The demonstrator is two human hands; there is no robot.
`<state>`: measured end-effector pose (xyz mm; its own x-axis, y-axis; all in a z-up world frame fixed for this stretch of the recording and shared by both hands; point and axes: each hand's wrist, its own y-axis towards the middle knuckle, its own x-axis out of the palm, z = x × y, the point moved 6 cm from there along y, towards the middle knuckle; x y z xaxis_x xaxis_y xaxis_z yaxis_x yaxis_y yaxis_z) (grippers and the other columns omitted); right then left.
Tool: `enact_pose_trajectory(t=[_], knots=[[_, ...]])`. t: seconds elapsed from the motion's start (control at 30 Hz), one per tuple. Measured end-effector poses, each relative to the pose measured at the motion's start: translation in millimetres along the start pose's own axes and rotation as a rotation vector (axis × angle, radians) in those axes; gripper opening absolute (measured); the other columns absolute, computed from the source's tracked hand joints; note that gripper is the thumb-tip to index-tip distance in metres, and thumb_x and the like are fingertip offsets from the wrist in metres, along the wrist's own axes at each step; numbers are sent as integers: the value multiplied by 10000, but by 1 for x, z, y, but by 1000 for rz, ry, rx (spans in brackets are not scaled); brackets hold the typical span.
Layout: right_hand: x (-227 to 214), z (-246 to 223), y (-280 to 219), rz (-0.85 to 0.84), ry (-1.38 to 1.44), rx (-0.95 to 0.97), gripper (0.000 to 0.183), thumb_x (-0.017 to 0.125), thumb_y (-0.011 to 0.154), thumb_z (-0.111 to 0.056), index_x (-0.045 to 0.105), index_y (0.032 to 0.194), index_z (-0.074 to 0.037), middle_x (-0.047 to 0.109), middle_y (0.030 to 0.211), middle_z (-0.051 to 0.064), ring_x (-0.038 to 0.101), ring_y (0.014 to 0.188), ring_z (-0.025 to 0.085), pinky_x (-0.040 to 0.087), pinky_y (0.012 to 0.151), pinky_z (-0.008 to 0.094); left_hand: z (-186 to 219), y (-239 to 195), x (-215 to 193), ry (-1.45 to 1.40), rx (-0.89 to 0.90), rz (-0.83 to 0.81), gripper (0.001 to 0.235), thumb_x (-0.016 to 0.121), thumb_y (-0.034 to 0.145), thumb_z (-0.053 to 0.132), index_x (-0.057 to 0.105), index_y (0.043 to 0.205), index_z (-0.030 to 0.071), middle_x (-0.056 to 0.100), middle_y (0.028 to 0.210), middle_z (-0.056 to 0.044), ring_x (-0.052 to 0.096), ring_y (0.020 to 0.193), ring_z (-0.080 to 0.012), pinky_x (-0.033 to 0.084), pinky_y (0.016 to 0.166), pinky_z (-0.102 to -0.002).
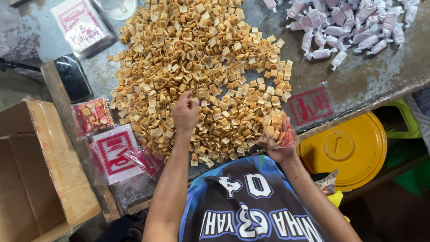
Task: The person scoops small square crackers from a large pile on a table into clear plastic bags. They then place the filled bags into a cardboard box. The person repeats this process multiple times.
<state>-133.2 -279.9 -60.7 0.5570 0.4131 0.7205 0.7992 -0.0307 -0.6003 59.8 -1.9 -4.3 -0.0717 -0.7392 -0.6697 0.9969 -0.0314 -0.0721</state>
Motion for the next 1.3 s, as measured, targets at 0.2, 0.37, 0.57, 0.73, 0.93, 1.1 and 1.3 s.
enact_pose_trajectory(t=[0.2, 0.37, 0.57, 0.73, 0.93, 1.1, 1.3], knots=[[4, -1, -1, -8, -43, -10, 655, 378, 981, -711, 721, 1127, -173, 590, 684, 128, 582, 599, 318, 640, 663, 612, 17, 14, -2, -657, -424, -90, 222, 695, 971, 259, 638, 976, 45, 532, 865, -62, 605, 757, -164, 638, 734, -303], [6, 0, 7, -49, -52, -1, 683, 353, 987, -720, 715, 1133, -160, 617, 695, 115, 603, 621, 329, 631, 680, 611, 12, 43, 69, 58, 106, -157, 182, 667, 959, 246, 712, 1082, 119, 624, 976, -129, 712, 910, -395, 623, 780, -508], [13, -11, -7, -73, -11, -24, 688, 350, 993, -718, 717, 1149, -157, 645, 733, 134, 595, 599, 339, 628, 671, 618, 44, 33, 69, 239, 61, -285, 112, 643, 963, 132, 628, 1060, 78, 555, 1093, -120, 706, 931, -416, 626, 820, -521], [5, 3, 4, -114, 12, 21, 700, 340, 1002, -711, 721, 1140, -140, 678, 772, 168, 624, 598, 362, 627, 678, 630, 19, 32, 88, 162, 167, -246, 177, 702, 867, 129, 607, 1015, 117, 635, 1009, -147, 691, 970, -476, 578, 861, -570], [15, 4, -1, -80, -24, 37, 711, 333, 1009, -715, 717, 1162, -137, 678, 800, 144, 635, 635, 346, 629, 729, 595, 22, 18, 11, -1043, -603, -185, 124, 640, 950, 272, 596, 951, 156, 454, 696, 36, 436, 468, -107, 424, 511, -236], [25, 9, -2, -88, 2, 6, 621, 373, 1026, -644, 715, 1165, -144, 699, 861, 134, 626, 645, 372, 629, 740, 519, -33, 35, -45, -779, -513, 191, 282, 544, 1059, 332, 603, 950, 78, 486, 772, -56, 450, 480, -126, 462, 466, -264], [14, 16, 5, -116, -22, 68, 718, 332, 1011, -716, 729, 1148, -133, 689, 812, 145, 627, 647, 364, 617, 723, 558, -25, 35, -35, -953, -588, 108, 364, 656, 1006, 406, 534, 927, 73, 403, 657, 21, 394, 462, -85, 409, 474, -241]])
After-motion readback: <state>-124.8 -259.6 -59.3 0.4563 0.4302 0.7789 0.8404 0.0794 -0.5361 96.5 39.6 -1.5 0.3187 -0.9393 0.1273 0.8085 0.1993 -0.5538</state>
